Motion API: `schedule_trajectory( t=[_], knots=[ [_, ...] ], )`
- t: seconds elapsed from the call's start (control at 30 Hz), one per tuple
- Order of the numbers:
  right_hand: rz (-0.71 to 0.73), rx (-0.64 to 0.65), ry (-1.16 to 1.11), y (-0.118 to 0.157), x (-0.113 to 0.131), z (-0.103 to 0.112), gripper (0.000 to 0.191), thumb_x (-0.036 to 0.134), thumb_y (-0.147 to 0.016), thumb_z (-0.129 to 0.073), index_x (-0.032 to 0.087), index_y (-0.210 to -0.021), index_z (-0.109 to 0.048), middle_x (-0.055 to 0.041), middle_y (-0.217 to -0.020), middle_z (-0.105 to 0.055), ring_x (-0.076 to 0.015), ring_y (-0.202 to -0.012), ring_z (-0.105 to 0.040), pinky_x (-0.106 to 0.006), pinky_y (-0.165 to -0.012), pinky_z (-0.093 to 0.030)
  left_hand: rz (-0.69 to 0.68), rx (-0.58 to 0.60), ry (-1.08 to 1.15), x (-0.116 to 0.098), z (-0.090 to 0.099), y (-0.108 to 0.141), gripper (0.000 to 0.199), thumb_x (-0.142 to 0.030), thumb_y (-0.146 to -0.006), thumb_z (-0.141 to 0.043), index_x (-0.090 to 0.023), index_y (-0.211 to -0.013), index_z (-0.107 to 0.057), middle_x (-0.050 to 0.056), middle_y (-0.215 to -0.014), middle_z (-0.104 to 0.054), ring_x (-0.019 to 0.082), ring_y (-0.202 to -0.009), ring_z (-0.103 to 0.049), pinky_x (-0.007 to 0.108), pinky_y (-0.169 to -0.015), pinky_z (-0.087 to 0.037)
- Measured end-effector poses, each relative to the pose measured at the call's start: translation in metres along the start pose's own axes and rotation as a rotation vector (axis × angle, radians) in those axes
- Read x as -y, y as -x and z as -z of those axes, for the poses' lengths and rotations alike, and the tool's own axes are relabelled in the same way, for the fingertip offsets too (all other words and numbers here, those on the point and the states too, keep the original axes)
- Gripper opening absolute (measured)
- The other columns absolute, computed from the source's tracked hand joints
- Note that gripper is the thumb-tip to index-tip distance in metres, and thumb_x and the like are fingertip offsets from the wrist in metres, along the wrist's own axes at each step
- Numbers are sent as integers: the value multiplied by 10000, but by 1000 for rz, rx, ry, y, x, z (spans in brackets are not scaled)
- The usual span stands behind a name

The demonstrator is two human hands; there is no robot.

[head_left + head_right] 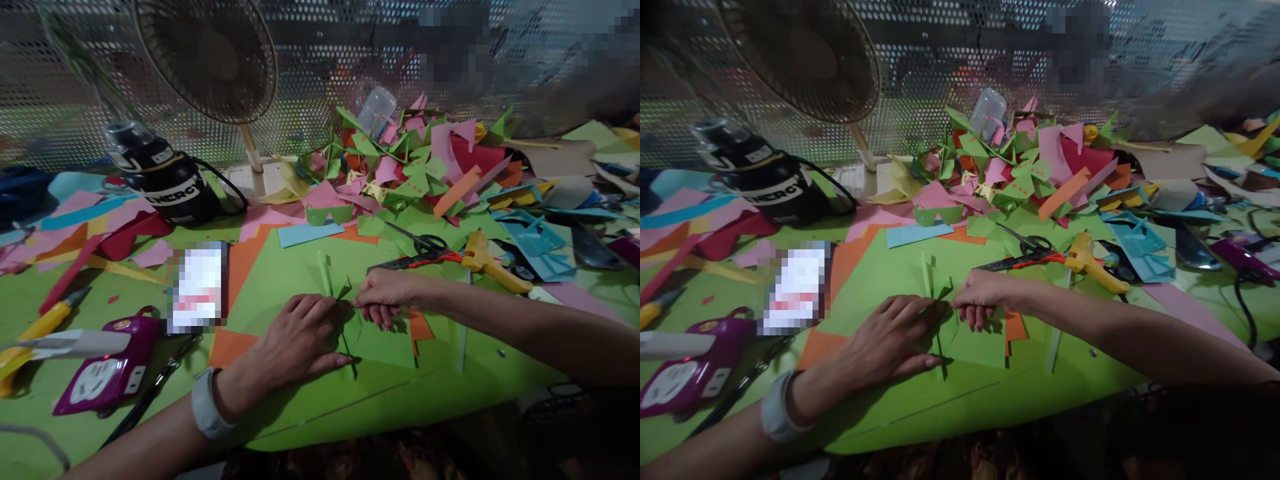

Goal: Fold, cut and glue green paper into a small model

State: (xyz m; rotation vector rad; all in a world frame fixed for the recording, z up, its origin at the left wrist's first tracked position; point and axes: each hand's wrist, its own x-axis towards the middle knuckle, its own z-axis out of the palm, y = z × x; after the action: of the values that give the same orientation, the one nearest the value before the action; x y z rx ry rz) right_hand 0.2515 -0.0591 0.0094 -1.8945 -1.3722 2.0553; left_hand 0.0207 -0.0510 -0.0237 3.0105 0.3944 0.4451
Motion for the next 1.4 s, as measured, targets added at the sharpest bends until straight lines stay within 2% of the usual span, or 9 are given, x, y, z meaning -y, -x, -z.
schedule_trajectory(
  t=[0.3,0.43,0.53,0.6,0.67,0.7,0.8,0.9,1.4],
  knots=[
    [62,44,-24,-3,-3,1,437,496,-781,-724,129,-585,-590,-2,-466,-640,-74,-372,-576,-164,-339,-272,8,75,-17,0,2,0,677,-673,-954,-287,-131,-1276,-533,149,-1194,-589,287,-1039,-543,429,-873,-466],
    [94,40,-40,-3,-5,1,440,499,-773,-734,129,-589,-582,-7,-476,-647,-74,-383,-582,-163,-346,-277,38,126,29,-3,8,-1,755,-722,-910,-341,-121,-1337,-503,165,-1214,-580,307,-1071,-548,448,-907,-457],
    [111,60,-28,-7,-9,1,379,398,-839,-682,133,-591,-571,-7,-480,-653,-80,-379,-593,-162,-351,-303,83,178,135,-4,20,-6,713,-702,-907,-398,-145,-1334,-524,168,-1244,-575,320,-1101,-549,457,-921,-456],
    [111,64,-15,-9,-10,2,344,282,-888,-609,132,-582,-564,-6,-470,-651,-77,-360,-585,-161,-348,-303,181,142,241,-2,29,-13,595,-633,-935,-425,-167,-1275,-570,151,-1204,-600,290,-1067,-572,414,-882,-471],
    [110,65,-2,-9,-9,2,350,211,-910,-552,130,-570,-558,-8,-462,-648,-71,-347,-577,-157,-344,-296,418,15,300,3,35,-22,467,-560,-951,-437,-155,-1055,-645,116,-1000,-650,240,-920,-606,348,-776,-474],
    [110,64,2,-9,-9,2,360,201,-917,-537,130,-565,-555,-8,-460,-647,-68,-345,-574,-154,-344,-297,555,3,295,7,36,-28,435,-544,-938,-451,-157,-914,-648,87,-858,-650,216,-798,-601,321,-690,-454],
    [110,59,1,-7,-7,2,381,217,-938,-527,130,-569,-558,-5,-459,-644,-63,-348,-573,-147,-346,-309,764,308,422,19,34,-45,458,-567,-877,-492,-192,-625,-570,-4,-550,-558,142,-508,-477,270,-500,-313],
    [107,61,-18,-7,-6,1,392,208,-950,-516,130,-568,-553,-2,-454,-639,-62,-345,-572,-146,-341,-313,792,484,515,27,29,-57,482,-573,-825,-529,-200,-520,-527,-24,-440,-498,123,-436,-424,268,-467,-264],
    [100,63,-44,-3,-2,-3,395,152,-947,-478,145,-553,-516,5,-421,-615,-68,-328,-556,-154,-341,-340,744,617,648,39,25,-63,323,-402,-755,-552,-189,-514,-590,20,-486,-595,140,-447,-517,246,-471,-356]
  ],
)
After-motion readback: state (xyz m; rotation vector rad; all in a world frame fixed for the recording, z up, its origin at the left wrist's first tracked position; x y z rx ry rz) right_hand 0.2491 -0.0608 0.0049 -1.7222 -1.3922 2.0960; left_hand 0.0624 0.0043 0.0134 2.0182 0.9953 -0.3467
